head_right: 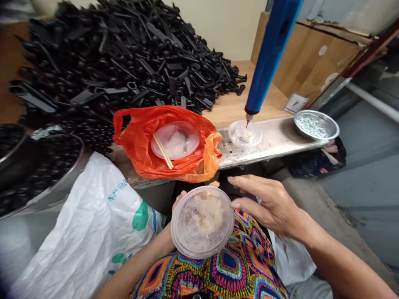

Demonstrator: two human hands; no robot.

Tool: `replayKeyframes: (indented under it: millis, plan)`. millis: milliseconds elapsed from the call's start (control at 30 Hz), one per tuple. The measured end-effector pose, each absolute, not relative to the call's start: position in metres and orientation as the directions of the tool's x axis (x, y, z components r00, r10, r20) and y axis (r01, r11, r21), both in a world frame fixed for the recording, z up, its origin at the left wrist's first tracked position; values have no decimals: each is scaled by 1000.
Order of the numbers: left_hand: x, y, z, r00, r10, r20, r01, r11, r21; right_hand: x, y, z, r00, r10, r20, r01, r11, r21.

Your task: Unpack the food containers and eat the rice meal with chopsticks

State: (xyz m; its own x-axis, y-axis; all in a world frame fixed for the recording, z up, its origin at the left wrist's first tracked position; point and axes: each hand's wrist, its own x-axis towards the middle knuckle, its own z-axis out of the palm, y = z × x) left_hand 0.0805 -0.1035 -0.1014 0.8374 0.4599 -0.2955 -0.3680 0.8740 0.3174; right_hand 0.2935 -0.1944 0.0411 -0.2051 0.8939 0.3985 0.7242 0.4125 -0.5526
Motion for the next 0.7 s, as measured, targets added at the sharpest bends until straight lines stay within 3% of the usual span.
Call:
replayKeyframes:
  millis: [167, 267, 500, 700]
  plan:
    - [95, -111, -84, 905, 312, -288, -260, 943, 207, 288, -178, 40, -281, 956, 87, 757, 276, -592]
    - [99, -107, -71, 921, 261, -290, -220, 961, 167, 287, -170, 38, -309, 951, -23, 786, 242, -568]
    - [110, -108, -68, 944, 228, -239, -182, 963, 199, 288, -176, 37, -250, 960, 124, 826, 278, -491]
    - [117, -104, -70, 960, 248, -126, -206, 938, 278, 276, -185, 39, -200, 970, 135, 908, 236, -346]
